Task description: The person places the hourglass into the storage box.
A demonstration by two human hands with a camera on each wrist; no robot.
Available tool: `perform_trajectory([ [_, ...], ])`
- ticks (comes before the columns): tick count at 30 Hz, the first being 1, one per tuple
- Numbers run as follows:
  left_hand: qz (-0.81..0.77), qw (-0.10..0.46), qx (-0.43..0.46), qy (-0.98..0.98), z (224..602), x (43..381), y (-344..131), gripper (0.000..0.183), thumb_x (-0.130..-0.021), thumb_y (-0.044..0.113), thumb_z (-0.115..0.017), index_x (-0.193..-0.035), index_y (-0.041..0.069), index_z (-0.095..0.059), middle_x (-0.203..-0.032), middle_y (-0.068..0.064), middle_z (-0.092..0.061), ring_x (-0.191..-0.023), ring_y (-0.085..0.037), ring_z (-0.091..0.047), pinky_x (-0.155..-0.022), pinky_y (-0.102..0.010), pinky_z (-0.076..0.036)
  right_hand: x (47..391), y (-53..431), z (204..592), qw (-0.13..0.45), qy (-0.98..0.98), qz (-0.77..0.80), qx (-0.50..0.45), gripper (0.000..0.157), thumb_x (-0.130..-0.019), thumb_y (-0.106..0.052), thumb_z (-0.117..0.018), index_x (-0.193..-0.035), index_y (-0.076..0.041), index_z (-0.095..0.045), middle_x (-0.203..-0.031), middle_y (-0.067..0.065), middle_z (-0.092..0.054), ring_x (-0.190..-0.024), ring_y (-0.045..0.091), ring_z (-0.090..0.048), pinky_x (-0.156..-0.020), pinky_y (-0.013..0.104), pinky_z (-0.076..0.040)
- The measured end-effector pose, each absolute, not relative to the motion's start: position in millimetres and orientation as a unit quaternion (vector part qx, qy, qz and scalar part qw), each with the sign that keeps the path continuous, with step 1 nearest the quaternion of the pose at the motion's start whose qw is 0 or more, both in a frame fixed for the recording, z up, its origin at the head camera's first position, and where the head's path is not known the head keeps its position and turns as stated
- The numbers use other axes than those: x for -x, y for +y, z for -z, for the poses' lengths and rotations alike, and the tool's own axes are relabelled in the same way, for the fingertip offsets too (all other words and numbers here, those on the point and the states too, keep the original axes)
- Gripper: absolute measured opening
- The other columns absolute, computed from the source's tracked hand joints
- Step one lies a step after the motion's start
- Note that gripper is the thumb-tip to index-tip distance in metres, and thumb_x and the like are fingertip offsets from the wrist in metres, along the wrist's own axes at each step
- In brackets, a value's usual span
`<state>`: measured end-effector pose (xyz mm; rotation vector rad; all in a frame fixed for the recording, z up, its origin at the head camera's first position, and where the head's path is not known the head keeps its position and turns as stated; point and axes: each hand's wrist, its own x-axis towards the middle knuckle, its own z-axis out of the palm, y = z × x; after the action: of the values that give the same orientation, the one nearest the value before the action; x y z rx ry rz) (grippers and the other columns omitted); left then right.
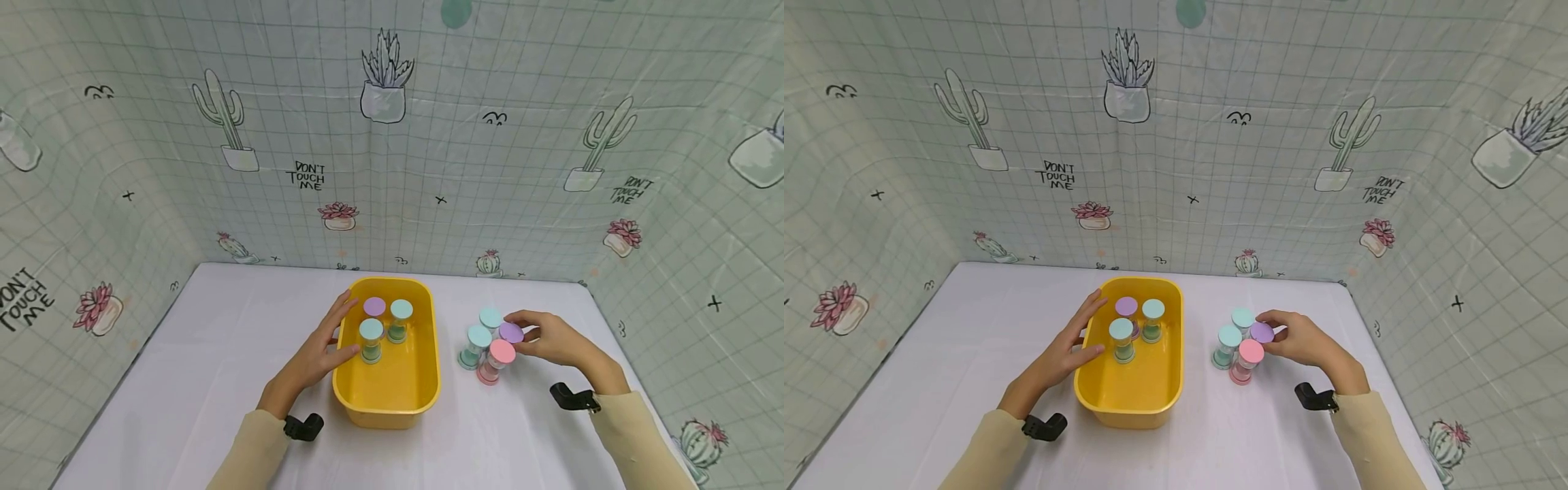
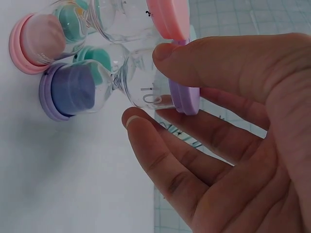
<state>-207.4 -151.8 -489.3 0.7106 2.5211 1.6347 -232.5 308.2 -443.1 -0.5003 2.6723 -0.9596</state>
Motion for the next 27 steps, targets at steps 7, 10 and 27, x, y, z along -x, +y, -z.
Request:
perform_trajectory([
  [7, -0.530, 0.030, -0.234, 0.814, 486, 207, -152, 0.077, -0.095, 0.027, -0.061, -0.164, 0.021, -0.028, -0.175, -0.001, -0.006, -0.155, -0.041, -0.024, -0.106, -0.070, -0.043, 232, 309, 443, 0.125, 0.919, 0.332, 0.174, 0.047, -0.087, -0.010, -0.078, -0.131, -0.001, -0.063, -0.124, 0.024, -0.068, -0.100, 0.029, -0.073, -0.076, 0.031, -0.059],
  [10, -0.529, 0.030, -0.234, 0.815, 487, 208, -152, 0.076, -0.095, 0.027, -0.061, -0.164, 0.021, -0.028, -0.175, -0.001, -0.007, -0.156, -0.041, -0.024, -0.105, -0.069, -0.043, 232, 309, 442, 0.120, 0.919, 0.331, 0.177, 0.047, -0.087, -0.011, -0.078, -0.131, -0.001, -0.064, -0.123, 0.023, -0.068, -0.099, 0.029, -0.073, -0.076, 0.029, -0.059],
  [27, -0.526, 0.029, -0.232, 0.818, 487, 207, -152, 0.076, -0.096, 0.027, -0.062, -0.164, 0.021, -0.028, -0.175, -0.001, -0.006, -0.154, -0.042, -0.027, -0.105, -0.069, -0.044, 224, 319, 427, 0.097, 0.933, 0.310, 0.153, 0.046, -0.087, -0.014, -0.078, -0.129, -0.002, -0.065, -0.121, 0.022, -0.070, -0.099, 0.029, -0.073, -0.075, 0.031, -0.058],
])
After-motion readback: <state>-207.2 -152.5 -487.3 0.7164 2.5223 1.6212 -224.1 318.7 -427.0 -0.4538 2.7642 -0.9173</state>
